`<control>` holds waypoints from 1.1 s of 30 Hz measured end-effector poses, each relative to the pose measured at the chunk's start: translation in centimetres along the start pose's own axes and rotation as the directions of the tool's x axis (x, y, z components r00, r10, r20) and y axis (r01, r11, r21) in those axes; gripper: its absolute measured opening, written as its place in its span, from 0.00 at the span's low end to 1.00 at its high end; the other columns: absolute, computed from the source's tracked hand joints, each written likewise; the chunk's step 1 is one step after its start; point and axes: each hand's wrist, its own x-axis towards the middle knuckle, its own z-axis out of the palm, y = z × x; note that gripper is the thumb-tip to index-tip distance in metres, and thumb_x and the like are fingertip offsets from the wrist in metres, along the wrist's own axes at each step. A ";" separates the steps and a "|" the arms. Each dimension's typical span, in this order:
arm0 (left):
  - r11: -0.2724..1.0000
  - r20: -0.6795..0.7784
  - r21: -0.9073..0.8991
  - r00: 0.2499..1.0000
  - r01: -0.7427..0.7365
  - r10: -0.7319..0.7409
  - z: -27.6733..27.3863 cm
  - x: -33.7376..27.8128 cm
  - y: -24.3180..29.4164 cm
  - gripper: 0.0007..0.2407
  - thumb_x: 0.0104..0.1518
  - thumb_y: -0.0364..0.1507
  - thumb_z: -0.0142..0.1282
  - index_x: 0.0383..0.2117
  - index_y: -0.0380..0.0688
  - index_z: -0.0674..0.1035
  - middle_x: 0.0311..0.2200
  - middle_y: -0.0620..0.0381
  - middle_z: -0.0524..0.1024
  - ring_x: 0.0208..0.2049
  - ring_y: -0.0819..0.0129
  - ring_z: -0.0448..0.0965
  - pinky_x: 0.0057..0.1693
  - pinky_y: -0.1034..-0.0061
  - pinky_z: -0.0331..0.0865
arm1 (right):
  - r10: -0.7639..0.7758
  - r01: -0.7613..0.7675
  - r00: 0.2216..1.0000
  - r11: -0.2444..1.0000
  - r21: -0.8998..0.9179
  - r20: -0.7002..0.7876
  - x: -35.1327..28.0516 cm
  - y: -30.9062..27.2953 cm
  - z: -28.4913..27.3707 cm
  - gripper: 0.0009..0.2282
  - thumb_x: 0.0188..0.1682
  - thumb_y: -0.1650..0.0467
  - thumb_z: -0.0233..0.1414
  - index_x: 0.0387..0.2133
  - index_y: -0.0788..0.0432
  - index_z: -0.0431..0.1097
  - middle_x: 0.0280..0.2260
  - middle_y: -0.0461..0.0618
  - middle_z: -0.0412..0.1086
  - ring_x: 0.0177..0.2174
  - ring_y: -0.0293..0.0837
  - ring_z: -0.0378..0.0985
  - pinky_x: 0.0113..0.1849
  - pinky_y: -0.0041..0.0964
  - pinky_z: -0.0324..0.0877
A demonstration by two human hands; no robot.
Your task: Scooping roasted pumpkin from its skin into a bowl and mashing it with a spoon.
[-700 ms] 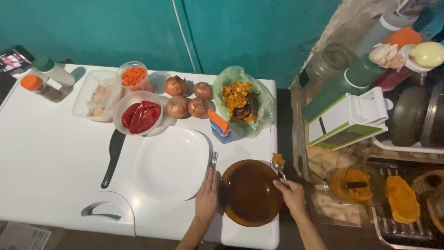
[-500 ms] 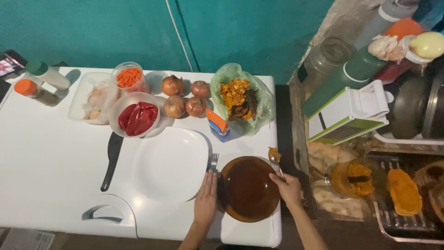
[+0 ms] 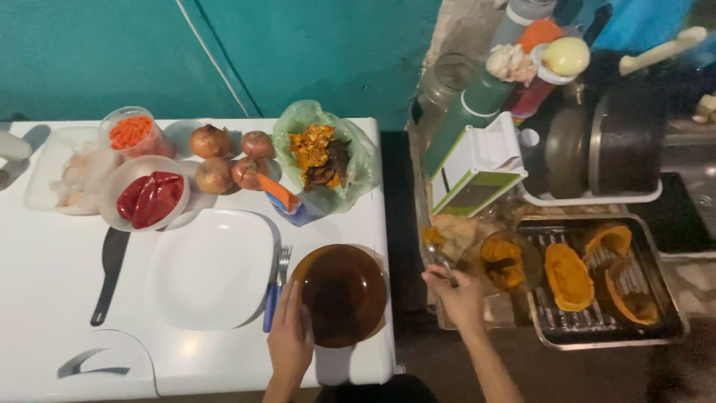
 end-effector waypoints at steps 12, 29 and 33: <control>0.878 0.485 -0.475 0.812 -0.067 0.324 26.8 0.3 12.1 0.41 0.49 0.24 0.64 0.72 0.40 0.53 0.65 0.34 0.65 0.65 0.41 0.67 0.66 0.61 0.65 | -0.445 0.259 0.888 0.695 -0.670 -0.118 7.7 5.1 -12.3 0.20 0.39 0.53 0.63 0.28 0.58 0.78 0.23 0.58 0.75 0.26 0.59 0.80 0.29 0.49 0.73; 0.881 0.375 -0.471 0.896 -0.037 0.238 29.0 1.0 17.3 0.56 0.25 0.38 0.82 0.68 0.40 0.57 0.59 0.42 0.71 0.60 0.46 0.73 0.64 0.62 0.67 | -0.504 0.466 0.863 0.775 -0.427 0.026 8.3 2.3 -14.8 0.12 0.44 0.63 0.61 0.35 0.58 0.79 0.26 0.59 0.77 0.23 0.55 0.81 0.28 0.45 0.73; 0.896 0.376 -0.442 0.900 -0.035 0.221 28.7 1.6 17.5 0.56 0.23 0.38 0.83 0.66 0.39 0.57 0.59 0.41 0.69 0.60 0.46 0.71 0.64 0.62 0.65 | -0.564 0.511 0.824 0.782 -0.356 -0.055 7.6 2.3 -16.0 0.11 0.44 0.63 0.62 0.34 0.56 0.80 0.25 0.53 0.79 0.21 0.43 0.81 0.25 0.38 0.71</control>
